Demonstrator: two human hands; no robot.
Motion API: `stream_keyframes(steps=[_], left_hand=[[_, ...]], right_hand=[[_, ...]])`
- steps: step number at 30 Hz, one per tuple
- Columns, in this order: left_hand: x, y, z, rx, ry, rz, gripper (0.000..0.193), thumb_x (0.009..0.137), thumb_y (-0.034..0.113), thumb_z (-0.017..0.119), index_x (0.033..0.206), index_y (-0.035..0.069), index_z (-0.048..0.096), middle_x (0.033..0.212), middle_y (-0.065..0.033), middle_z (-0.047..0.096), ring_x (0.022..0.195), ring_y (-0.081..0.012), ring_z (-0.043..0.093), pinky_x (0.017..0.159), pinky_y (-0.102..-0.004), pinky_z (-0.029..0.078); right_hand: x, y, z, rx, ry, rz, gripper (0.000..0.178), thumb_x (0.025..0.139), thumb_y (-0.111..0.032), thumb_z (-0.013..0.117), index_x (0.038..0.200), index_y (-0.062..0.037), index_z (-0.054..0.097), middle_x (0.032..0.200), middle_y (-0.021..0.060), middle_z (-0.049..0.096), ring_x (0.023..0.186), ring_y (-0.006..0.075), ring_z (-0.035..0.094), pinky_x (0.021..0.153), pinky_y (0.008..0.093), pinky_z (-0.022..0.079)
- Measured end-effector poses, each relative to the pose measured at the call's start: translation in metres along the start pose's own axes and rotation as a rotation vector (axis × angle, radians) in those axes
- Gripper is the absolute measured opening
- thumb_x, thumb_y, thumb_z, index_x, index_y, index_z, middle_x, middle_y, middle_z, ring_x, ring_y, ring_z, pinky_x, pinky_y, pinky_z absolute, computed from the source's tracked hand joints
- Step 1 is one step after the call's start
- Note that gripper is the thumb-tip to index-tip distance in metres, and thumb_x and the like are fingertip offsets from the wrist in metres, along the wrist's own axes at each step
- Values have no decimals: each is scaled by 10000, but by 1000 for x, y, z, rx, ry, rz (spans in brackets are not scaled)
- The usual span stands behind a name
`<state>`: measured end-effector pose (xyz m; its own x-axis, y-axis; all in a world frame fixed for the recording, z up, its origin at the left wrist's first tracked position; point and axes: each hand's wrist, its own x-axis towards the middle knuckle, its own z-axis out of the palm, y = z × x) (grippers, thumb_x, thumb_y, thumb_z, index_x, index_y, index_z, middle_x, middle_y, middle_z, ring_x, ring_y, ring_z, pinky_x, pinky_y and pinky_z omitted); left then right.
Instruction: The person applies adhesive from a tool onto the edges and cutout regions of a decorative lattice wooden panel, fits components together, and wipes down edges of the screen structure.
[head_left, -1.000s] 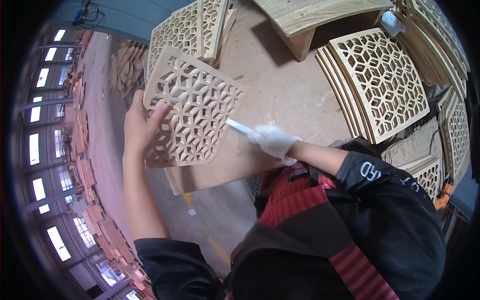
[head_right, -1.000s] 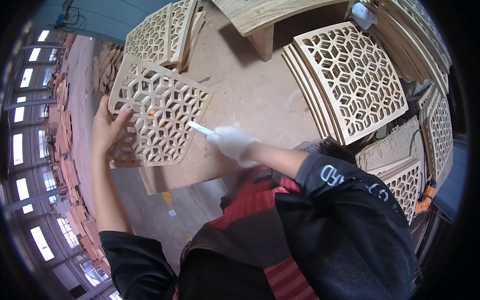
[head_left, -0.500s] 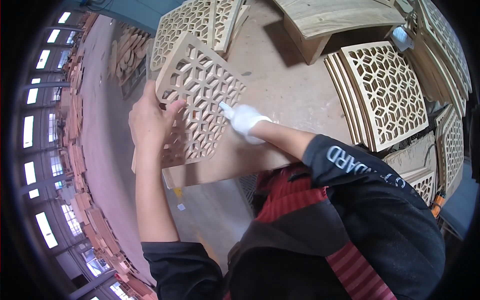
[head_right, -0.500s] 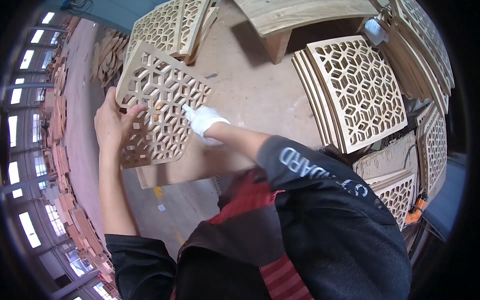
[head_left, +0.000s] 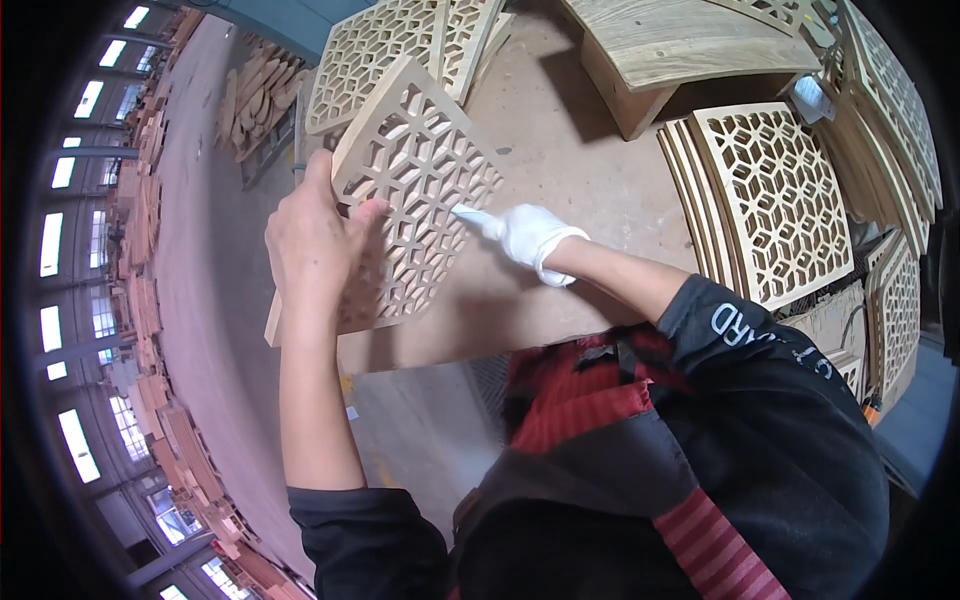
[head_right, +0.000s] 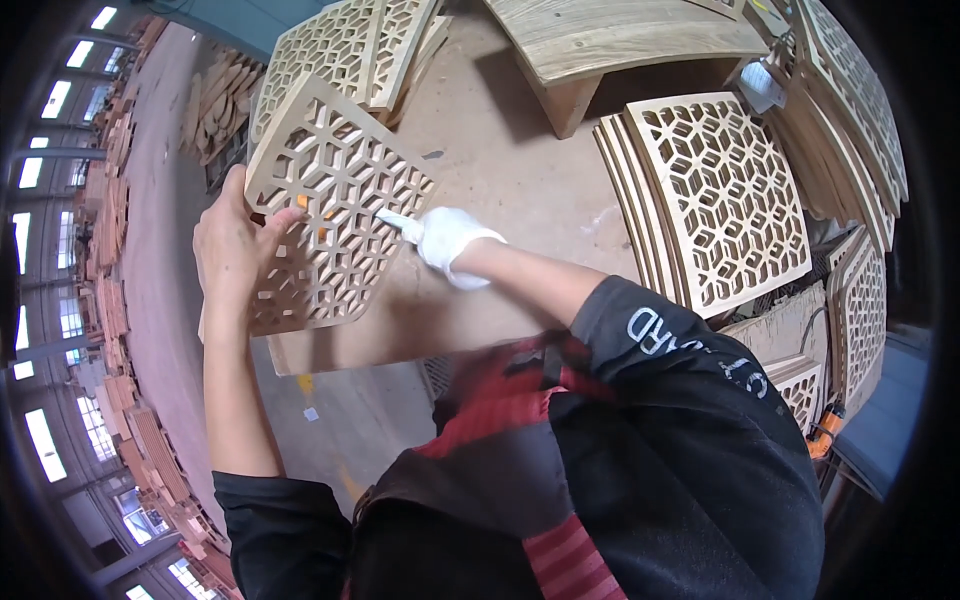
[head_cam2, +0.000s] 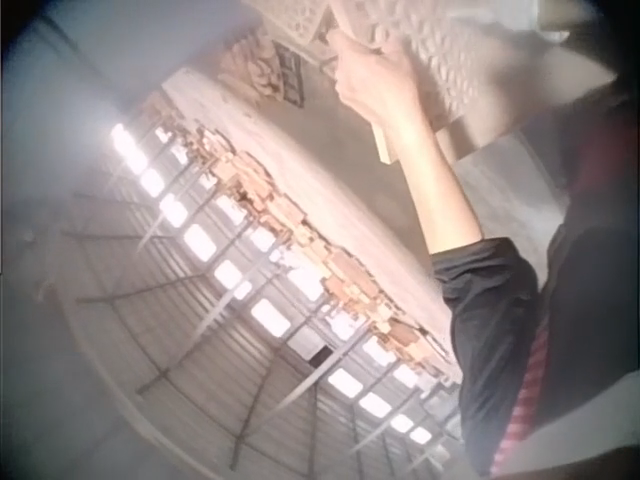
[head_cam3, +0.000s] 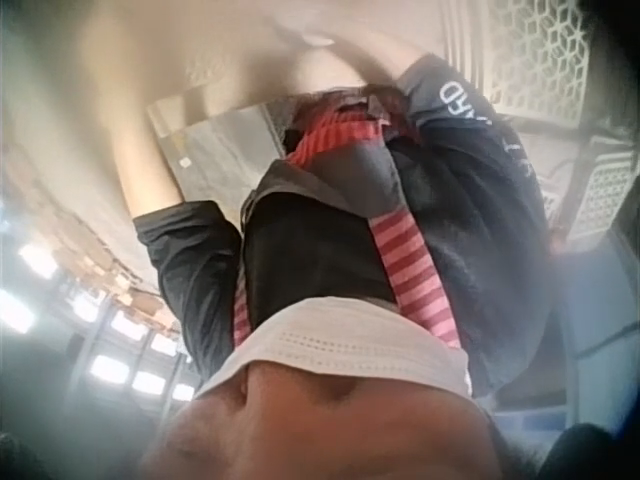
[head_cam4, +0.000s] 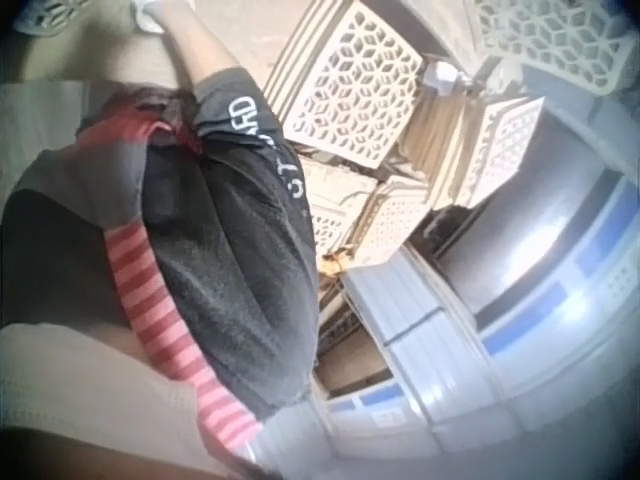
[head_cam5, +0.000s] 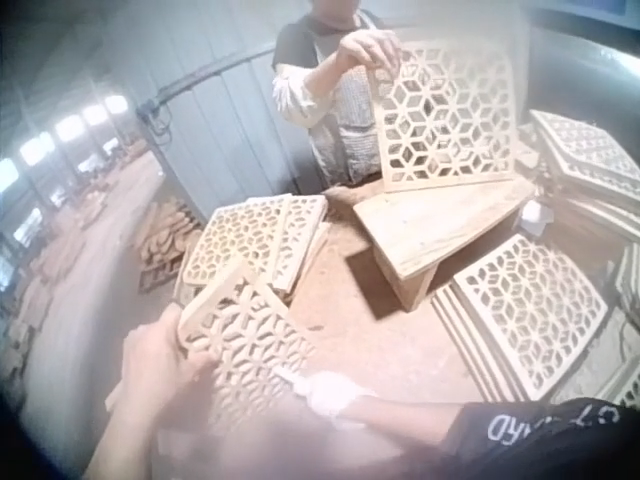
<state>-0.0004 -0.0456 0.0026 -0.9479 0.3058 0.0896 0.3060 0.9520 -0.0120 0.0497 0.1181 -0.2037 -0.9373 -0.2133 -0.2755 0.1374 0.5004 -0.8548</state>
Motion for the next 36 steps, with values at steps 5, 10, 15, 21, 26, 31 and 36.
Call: stream_keyframes(steps=[5,10,15,21,26,31,36], left_hand=[[5,7,3,-8,-13,9,469,749,322,823,1026,76,536,751,-157,680,788,-402,662,715,-482,499],[1,1,-1,9,3,-6,459,756,312,820,1031,73,540,747,-158,676,775,-402,658,713,-481,494],[4,7,2,-61,-21,6,443,763,295,815,1032,71,545,748,-159,676,773,-402,657,719,-481,495],[-2,7,0,6,-3,-15,460,752,317,819,1017,66,539,736,-161,670,769,-407,654,711,-480,493],[-8,13,-2,8,47,40,448,746,293,823,988,65,524,731,-155,670,779,-395,662,711,-481,499],[-7,21,-6,40,33,-12,433,747,281,820,976,66,523,754,-156,686,791,-389,671,719,-471,505],[-9,15,-2,20,35,-1,440,749,298,821,990,73,530,734,-152,684,786,-393,670,719,-468,508]], right_hand=[[32,-8,3,-42,80,-113,394,976,-326,457,1167,-49,662,1042,258,670,952,430,653,813,477,512],[8,-7,-6,-153,-66,53,396,1015,-339,409,1381,-319,558,1057,209,683,896,382,658,832,454,497],[8,-16,-17,-169,-11,13,413,1014,-345,399,1206,-65,633,1055,227,670,931,405,649,834,458,505],[13,-8,9,246,-36,242,407,1004,-393,451,1170,-94,671,992,202,689,855,339,643,806,436,496],[17,-17,-10,123,-14,131,478,976,-457,471,1074,-53,708,1018,179,709,944,324,655,848,423,482],[20,-23,6,664,-213,417,543,1021,-486,404,695,-84,570,525,49,490,404,190,429,415,365,348],[4,-22,-11,627,-252,414,541,998,-535,457,620,-148,474,497,-27,402,365,118,313,362,326,239]])
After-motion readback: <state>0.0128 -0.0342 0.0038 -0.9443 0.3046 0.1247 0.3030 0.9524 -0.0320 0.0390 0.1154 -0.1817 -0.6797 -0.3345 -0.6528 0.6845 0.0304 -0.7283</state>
